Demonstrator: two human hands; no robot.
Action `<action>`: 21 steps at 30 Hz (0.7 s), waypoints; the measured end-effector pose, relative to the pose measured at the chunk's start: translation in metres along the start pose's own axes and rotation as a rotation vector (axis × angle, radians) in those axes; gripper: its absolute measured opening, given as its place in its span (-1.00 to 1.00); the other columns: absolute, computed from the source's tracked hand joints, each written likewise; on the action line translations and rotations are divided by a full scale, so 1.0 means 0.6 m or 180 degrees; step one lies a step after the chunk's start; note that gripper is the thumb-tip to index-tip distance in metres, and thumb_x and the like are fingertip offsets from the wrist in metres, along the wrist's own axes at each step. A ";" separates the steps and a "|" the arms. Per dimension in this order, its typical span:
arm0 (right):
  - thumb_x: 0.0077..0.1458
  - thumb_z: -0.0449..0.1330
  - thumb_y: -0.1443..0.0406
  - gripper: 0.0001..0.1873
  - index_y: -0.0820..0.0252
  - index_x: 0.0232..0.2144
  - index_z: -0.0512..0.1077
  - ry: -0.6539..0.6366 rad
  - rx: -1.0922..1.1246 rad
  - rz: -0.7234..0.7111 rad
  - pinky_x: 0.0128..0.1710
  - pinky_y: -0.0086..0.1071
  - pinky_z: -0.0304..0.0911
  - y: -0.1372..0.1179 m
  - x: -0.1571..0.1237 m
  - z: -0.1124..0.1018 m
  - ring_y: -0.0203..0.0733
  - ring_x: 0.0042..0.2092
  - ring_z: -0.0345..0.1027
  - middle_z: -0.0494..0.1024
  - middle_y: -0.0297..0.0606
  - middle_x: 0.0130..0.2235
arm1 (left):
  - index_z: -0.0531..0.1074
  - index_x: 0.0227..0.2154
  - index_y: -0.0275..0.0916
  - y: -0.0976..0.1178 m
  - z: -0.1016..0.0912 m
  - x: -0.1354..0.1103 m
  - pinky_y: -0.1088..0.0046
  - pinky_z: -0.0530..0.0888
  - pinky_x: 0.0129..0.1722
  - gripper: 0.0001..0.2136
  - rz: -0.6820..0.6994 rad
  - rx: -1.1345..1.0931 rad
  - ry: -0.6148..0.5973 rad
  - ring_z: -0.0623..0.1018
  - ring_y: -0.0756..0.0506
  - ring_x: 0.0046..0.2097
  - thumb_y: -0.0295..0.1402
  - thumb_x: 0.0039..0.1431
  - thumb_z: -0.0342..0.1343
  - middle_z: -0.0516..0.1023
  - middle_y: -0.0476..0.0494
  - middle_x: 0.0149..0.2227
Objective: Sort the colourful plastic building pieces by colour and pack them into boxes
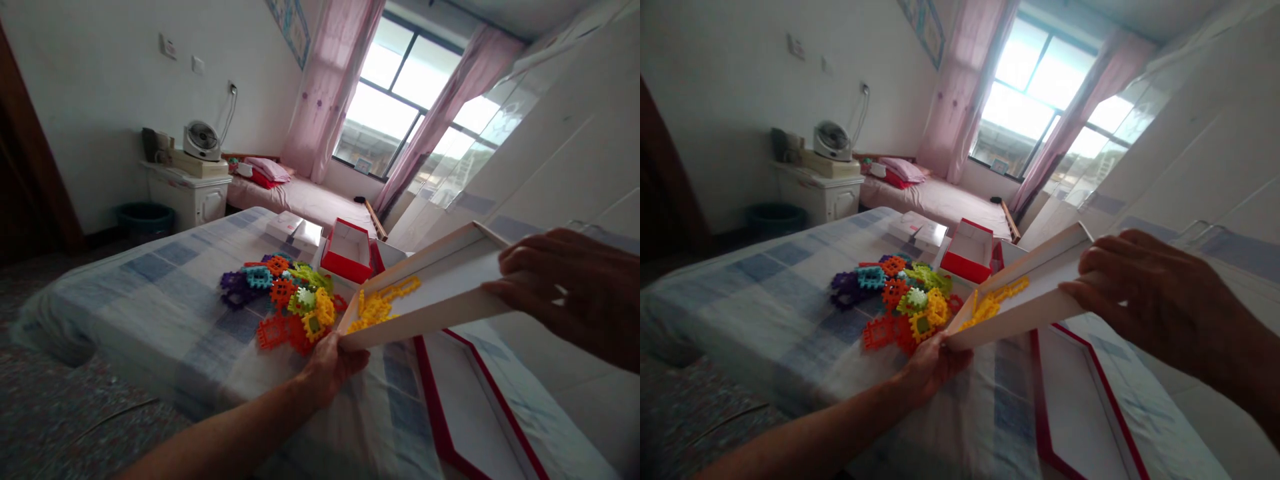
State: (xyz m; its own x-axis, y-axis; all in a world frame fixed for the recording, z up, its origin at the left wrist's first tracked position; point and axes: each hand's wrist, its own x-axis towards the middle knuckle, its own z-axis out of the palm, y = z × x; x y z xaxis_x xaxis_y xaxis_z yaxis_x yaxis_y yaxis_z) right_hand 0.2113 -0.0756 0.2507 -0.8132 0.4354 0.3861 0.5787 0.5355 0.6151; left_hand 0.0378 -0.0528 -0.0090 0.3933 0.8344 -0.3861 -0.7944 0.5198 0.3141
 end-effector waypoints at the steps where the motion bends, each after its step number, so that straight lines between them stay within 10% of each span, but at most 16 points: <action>1: 0.21 -0.05 0.02 -0.59 0.07 -0.54 0.34 -0.0030 -0.0154 -0.0166 -0.35 -0.31 0.23 0.002 0.016 0.002 -0.22 -0.39 0.28 0.42 -0.32 -0.48 | 0.24 -0.08 -0.45 0.002 0.002 -0.001 0.45 0.51 -0.43 -0.74 -0.0014 -0.0045 -0.0006 0.54 -0.02 -0.51 -0.40 0.33 -0.23 0.50 -0.19 -0.44; 7: 0.27 -0.08 0.17 -0.57 0.18 -0.61 0.23 0.0648 -0.0938 -0.0158 -0.41 -0.38 0.01 -0.012 0.101 0.013 -0.31 -0.40 0.13 0.26 -0.37 -0.53 | 0.29 -0.10 -0.43 0.022 0.002 -0.006 0.48 0.48 -0.43 -0.71 0.0276 -0.0009 -0.0165 0.56 -0.03 -0.45 -0.34 0.32 -0.24 0.52 -0.19 -0.43; 14: 0.28 -0.13 0.15 -0.51 0.19 -0.65 0.22 0.0358 -0.1026 -0.0424 -0.50 -0.40 -0.18 -0.019 0.144 0.040 -0.32 -0.39 0.11 0.25 -0.38 -0.56 | 0.33 -0.14 -0.44 0.023 -0.010 0.003 0.50 0.42 -0.44 -0.62 -0.0399 0.0221 -0.0110 0.54 -0.01 -0.45 -0.28 0.34 -0.32 0.54 -0.22 -0.40; 21: 0.29 -0.16 0.17 -0.50 0.23 -0.64 0.22 0.0443 -0.1092 -0.0260 -0.48 -0.42 -0.22 -0.038 0.136 0.016 -0.37 -0.35 0.14 0.24 -0.40 -0.52 | 0.37 -0.17 -0.48 0.026 -0.010 0.012 0.50 0.40 -0.43 -0.65 -0.0184 0.0236 -0.0339 0.54 0.00 -0.44 -0.36 0.30 -0.28 0.55 -0.23 -0.37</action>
State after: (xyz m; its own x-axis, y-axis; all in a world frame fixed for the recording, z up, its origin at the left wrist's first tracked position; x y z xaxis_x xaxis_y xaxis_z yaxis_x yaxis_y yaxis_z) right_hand 0.1324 -0.0454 0.2614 -0.8701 0.2860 0.4015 0.4767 0.2807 0.8330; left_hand 0.0252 -0.0396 -0.0122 0.4874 0.8154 -0.3125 -0.7343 0.5764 0.3587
